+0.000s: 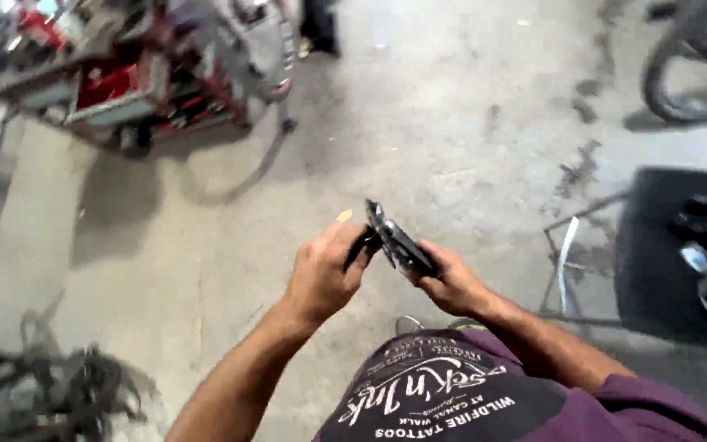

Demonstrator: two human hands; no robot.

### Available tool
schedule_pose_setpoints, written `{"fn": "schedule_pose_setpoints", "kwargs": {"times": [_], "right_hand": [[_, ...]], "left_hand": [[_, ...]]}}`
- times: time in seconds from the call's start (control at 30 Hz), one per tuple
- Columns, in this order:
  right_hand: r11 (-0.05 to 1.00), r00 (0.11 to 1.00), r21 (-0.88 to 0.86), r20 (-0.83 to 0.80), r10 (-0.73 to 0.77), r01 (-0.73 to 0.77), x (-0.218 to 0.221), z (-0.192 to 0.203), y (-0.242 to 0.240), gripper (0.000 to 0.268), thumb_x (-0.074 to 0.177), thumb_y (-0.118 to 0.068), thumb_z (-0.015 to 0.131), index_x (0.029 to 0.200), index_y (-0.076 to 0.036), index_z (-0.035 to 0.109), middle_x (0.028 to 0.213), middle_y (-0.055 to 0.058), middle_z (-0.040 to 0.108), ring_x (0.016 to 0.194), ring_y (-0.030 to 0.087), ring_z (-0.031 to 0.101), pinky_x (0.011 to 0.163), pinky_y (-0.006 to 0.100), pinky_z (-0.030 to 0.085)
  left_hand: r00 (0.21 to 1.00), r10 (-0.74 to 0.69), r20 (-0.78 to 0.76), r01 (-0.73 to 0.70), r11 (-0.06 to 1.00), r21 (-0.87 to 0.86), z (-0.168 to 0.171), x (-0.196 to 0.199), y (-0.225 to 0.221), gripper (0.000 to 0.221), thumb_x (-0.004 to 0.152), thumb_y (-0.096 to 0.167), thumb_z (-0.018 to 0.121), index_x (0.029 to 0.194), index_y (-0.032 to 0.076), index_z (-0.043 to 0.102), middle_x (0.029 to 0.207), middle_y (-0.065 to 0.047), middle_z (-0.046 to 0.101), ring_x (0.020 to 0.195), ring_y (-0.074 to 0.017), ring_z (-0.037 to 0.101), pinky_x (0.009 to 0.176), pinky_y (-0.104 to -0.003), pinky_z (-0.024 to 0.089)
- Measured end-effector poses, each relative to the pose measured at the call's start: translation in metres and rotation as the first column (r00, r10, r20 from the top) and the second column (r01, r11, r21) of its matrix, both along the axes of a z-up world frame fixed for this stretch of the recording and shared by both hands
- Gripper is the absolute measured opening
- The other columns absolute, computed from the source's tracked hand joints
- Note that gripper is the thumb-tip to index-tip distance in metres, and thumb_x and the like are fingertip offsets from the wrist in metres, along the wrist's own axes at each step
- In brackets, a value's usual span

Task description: Using an allen wrench to tighten and adjust the chainring bolts on a bicycle crankset.

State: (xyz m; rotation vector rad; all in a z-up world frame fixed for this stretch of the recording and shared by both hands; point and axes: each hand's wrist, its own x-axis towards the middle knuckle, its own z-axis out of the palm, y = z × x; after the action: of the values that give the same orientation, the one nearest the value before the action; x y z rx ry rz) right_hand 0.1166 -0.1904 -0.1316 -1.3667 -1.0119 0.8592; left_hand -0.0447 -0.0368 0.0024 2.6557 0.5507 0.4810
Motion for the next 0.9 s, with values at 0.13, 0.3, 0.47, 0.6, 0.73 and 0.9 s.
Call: {"fn": "schedule_pose_setpoints", "kwargs": {"times": [0.13,0.3,0.47,0.6,0.73,0.9], "right_hand": [[0.988,0.989,-0.048,0.026,-0.146,0.147,0.037,0.017,-0.056,0.012,0.084,-0.007,0.075,0.090,-0.015,0.070,0.060,0.006,0.068,0.054,0.022,0.059,0.055,0.038,0.052],[0.936,0.955,-0.202,-0.004,-0.295,0.288,0.089,0.030,-0.131,0.011,0.081,-0.009,0.076,0.088,-0.016,0.071,0.063,0.007,0.072,0.057,0.025,0.064,0.058,0.037,0.055],[0.871,0.906,-0.255,0.178,-0.385,0.420,0.175,0.042,-0.174,0.028,0.082,-0.010,0.075,0.110,-0.013,0.070,0.075,0.019,0.074,0.072,0.041,0.073,0.067,0.049,0.057],[0.812,0.822,-0.267,0.416,-0.389,0.520,0.213,0.045,-0.213,0.040,0.083,-0.020,0.076,0.121,-0.023,0.064,0.081,0.015,0.077,0.081,0.040,0.077,0.075,0.050,0.060],[0.773,0.741,-0.222,0.523,-0.421,0.595,0.234,0.030,-0.233,0.035,0.086,-0.023,0.072,0.120,-0.023,0.062,0.082,0.012,0.077,0.079,0.037,0.077,0.074,0.048,0.062],[0.710,0.677,-0.217,0.572,-0.464,0.670,0.250,0.020,-0.243,0.059,0.070,-0.007,0.054,0.127,-0.020,0.058,0.095,0.015,0.077,0.072,0.050,0.067,0.064,0.060,0.051]], "left_hand": [[0.988,-0.128,-0.092,0.125,0.991,-0.039,-0.008,0.050,-0.038,0.021,0.095,0.028,0.064,0.114,0.022,0.068,0.088,-0.005,0.066,0.084,-0.0360,0.073,0.068,-0.049,0.060],[0.987,-0.158,0.039,0.163,0.957,-0.239,-0.006,0.136,-0.097,0.021,0.093,0.027,0.072,0.110,0.017,0.074,0.089,-0.010,0.075,0.087,-0.0394,0.075,0.067,-0.049,0.060],[0.973,-0.054,0.225,0.168,0.833,-0.527,-0.008,0.214,-0.163,0.010,0.098,0.017,0.067,0.101,0.010,0.075,0.065,-0.010,0.072,0.061,-0.0272,0.072,0.049,-0.034,0.055],[0.938,0.209,0.275,0.178,0.391,-0.903,-0.074,0.250,-0.189,0.015,0.105,0.013,0.059,0.106,0.001,0.068,0.070,-0.015,0.066,0.051,-0.0264,0.068,0.041,-0.032,0.052],[0.939,0.290,0.184,0.140,0.168,-0.976,-0.086,0.279,-0.208,0.011,0.108,0.013,0.056,0.110,0.006,0.065,0.084,-0.018,0.069,0.048,-0.0263,0.065,0.036,-0.025,0.043],[0.964,0.256,-0.070,-0.050,-0.085,-0.995,-0.084,0.324,-0.211,0.026,0.104,0.013,0.061,0.129,0.014,0.063,0.096,-0.010,0.069,0.046,-0.0148,0.048,0.038,-0.023,0.023]]}}
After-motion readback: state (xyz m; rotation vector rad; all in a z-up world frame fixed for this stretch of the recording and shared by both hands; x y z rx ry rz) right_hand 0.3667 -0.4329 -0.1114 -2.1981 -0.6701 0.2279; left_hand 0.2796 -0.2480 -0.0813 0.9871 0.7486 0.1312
